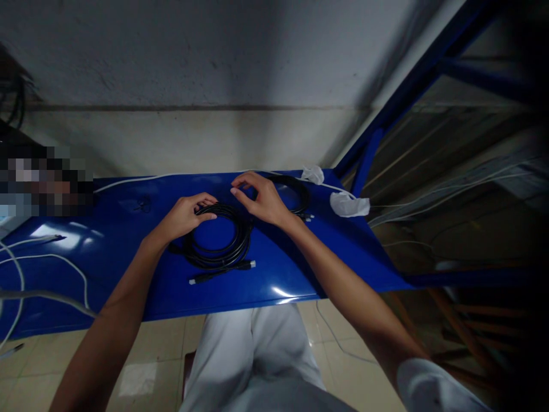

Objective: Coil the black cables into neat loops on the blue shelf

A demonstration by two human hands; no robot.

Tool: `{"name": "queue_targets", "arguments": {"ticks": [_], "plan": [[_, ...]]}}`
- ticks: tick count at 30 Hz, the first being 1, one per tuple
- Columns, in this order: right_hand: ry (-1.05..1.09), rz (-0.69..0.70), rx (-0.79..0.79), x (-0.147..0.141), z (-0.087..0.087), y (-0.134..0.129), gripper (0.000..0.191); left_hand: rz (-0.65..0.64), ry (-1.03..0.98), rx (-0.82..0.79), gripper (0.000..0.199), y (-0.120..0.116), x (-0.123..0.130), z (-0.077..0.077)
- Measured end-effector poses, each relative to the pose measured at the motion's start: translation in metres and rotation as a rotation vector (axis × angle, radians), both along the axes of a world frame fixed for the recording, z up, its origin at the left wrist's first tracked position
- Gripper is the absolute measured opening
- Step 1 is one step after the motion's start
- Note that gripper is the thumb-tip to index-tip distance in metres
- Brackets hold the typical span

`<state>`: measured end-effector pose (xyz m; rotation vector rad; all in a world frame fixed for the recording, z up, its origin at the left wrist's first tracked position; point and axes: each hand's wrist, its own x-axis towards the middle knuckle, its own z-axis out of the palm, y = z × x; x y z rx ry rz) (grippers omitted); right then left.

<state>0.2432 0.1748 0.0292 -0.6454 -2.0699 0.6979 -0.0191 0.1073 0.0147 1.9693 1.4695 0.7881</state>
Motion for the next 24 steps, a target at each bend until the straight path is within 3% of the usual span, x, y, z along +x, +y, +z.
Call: {"name": "queue_targets", "arguments": {"ticks": [5, 9, 11, 16, 24], "plan": [[-0.207, -0.063, 0.006, 0.066, 0.007, 0.006, 0.032, 0.060, -0.013, 0.043, 0.044, 0.006, -0.014, -0.006], [-0.448, -0.055, 0.042, 0.119, -0.004, -0.003, 0.043, 0.079, -0.019, 0.048, 0.044, 0.008, -0.017, -0.010], [-0.485, -0.002, 0.047, 0.134, -0.012, -0.008, 0.034, 0.083, -0.020, 0.058, 0.043, 0.008, -0.016, -0.012], [-0.462, -0.039, 0.080, 0.142, -0.023, -0.011, 0.022, 0.084, -0.008, 0.069, 0.044, 0.006, -0.012, -0.013], [-0.500, -0.100, 0.101, 0.142, -0.015, -0.017, 0.020, 0.038, -0.041, 0.089, 0.036, 0.000, -0.001, -0.011]]}}
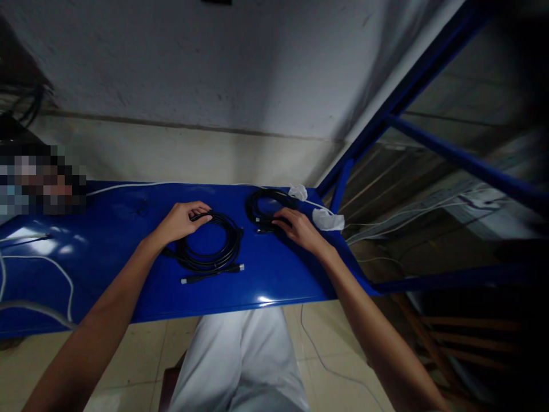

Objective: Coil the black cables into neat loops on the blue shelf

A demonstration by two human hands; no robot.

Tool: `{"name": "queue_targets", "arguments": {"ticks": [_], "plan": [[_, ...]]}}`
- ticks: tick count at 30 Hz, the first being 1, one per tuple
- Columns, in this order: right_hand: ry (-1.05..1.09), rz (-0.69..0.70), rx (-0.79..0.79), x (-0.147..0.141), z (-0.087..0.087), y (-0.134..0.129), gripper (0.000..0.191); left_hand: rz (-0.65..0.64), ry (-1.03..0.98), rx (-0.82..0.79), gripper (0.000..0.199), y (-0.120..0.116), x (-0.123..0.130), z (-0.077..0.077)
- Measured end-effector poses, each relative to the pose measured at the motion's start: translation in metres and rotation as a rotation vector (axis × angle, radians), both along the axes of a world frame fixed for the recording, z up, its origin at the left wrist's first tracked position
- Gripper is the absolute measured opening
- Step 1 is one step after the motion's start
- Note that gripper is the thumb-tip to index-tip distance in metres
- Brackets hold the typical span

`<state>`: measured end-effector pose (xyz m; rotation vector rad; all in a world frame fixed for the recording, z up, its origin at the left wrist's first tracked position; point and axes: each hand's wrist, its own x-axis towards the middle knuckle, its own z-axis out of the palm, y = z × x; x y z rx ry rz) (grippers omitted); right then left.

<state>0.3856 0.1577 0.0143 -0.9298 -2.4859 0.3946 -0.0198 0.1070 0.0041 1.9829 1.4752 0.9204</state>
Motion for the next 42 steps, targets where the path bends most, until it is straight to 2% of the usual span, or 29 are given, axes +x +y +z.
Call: {"name": "queue_targets", "arguments": {"ticks": [6, 11, 15, 17, 22, 27, 29, 33, 37, 40, 42], "plan": [[-0.125, -0.169, -0.031, 0.002, -0.002, 0.003, 0.020, -0.061, -0.044, 0.000, 0.035, -0.005, 0.012, 0.001], [-0.206, -0.236, 0.040, -0.005, 0.005, -0.001, 0.028, -0.094, -0.079, 0.005, 0.033, -0.007, 0.019, 0.000], [-0.232, -0.195, 0.082, -0.009, 0.018, -0.001, 0.048, -0.098, -0.101, 0.014, 0.031, -0.007, 0.019, -0.001], [-0.269, -0.156, 0.080, -0.011, 0.024, -0.001, 0.053, -0.098, -0.101, 0.010, 0.032, -0.006, 0.019, -0.002], [-0.384, -0.083, -0.031, -0.011, 0.030, -0.005, 0.068, -0.122, -0.091, -0.026, 0.033, -0.006, 0.016, 0.000], [-0.410, -0.041, 0.000, -0.001, 0.023, -0.007, 0.032, -0.123, -0.074, 0.001, 0.030, -0.005, 0.013, 0.001], [-0.387, -0.035, 0.032, 0.002, 0.024, -0.006, 0.027, -0.124, -0.067, -0.001, 0.030, -0.004, 0.012, 0.000], [-0.318, -0.105, 0.138, 0.002, 0.035, -0.006, 0.029, -0.133, -0.080, -0.019, 0.030, -0.002, 0.010, -0.002], [-0.249, -0.252, 0.185, -0.008, 0.047, -0.007, 0.033, -0.104, -0.124, -0.014, 0.029, 0.000, 0.014, -0.006], [-0.186, -0.325, 0.245, -0.024, 0.053, -0.007, 0.038, -0.056, -0.134, 0.011, 0.025, 0.000, 0.021, -0.010], [-0.155, -0.320, 0.311, -0.042, 0.056, -0.005, 0.041, -0.031, -0.133, 0.025, 0.023, -0.001, 0.027, -0.014]]}}
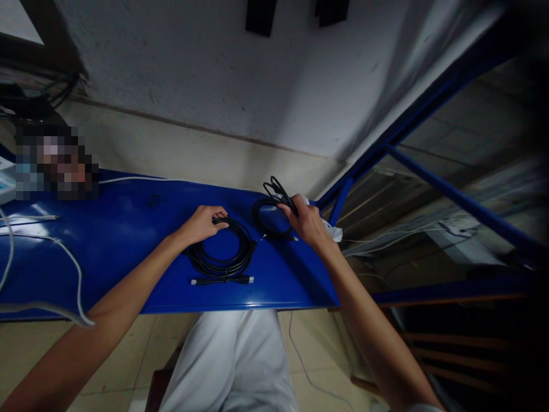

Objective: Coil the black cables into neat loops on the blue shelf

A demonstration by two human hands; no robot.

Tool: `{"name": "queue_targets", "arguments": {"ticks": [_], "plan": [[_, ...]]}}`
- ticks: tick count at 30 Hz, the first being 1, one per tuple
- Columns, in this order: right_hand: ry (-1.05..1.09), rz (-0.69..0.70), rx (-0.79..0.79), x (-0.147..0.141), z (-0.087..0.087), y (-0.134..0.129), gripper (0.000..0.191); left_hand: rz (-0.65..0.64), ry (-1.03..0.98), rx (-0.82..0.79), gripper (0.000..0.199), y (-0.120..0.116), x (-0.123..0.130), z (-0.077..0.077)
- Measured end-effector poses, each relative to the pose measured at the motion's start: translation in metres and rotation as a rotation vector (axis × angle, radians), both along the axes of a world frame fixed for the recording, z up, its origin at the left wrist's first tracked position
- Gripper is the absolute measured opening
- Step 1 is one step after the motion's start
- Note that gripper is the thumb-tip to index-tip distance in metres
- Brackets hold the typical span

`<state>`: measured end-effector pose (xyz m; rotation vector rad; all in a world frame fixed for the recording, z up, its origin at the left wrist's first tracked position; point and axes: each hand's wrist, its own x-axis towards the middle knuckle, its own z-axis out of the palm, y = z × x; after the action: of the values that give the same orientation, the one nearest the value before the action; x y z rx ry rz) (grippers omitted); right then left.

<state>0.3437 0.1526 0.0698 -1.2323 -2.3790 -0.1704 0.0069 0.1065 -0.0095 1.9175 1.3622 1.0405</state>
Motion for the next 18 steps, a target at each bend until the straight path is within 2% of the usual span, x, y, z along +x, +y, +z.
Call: {"name": "queue_targets", "arguments": {"ticks": [5, 10, 15, 18], "plan": [[-0.050, 0.101, 0.163, -0.061, -0.007, 0.009, 0.054, 0.033, 0.028, 0.001, 0.022, -0.005, 0.012, 0.000], [-0.143, 0.273, 0.214, -0.113, -0.038, 0.011, 0.056, 0.078, -0.064, -0.054, 0.023, 0.000, 0.004, 0.005], [-0.146, 0.349, 0.179, -0.126, -0.064, 0.001, 0.057, 0.193, -0.278, -0.069, 0.022, 0.017, -0.015, -0.002], [-0.103, 0.353, 0.131, -0.119, -0.066, -0.005, 0.058, 0.337, -0.103, 0.025, 0.025, 0.019, -0.032, 0.002]]}}
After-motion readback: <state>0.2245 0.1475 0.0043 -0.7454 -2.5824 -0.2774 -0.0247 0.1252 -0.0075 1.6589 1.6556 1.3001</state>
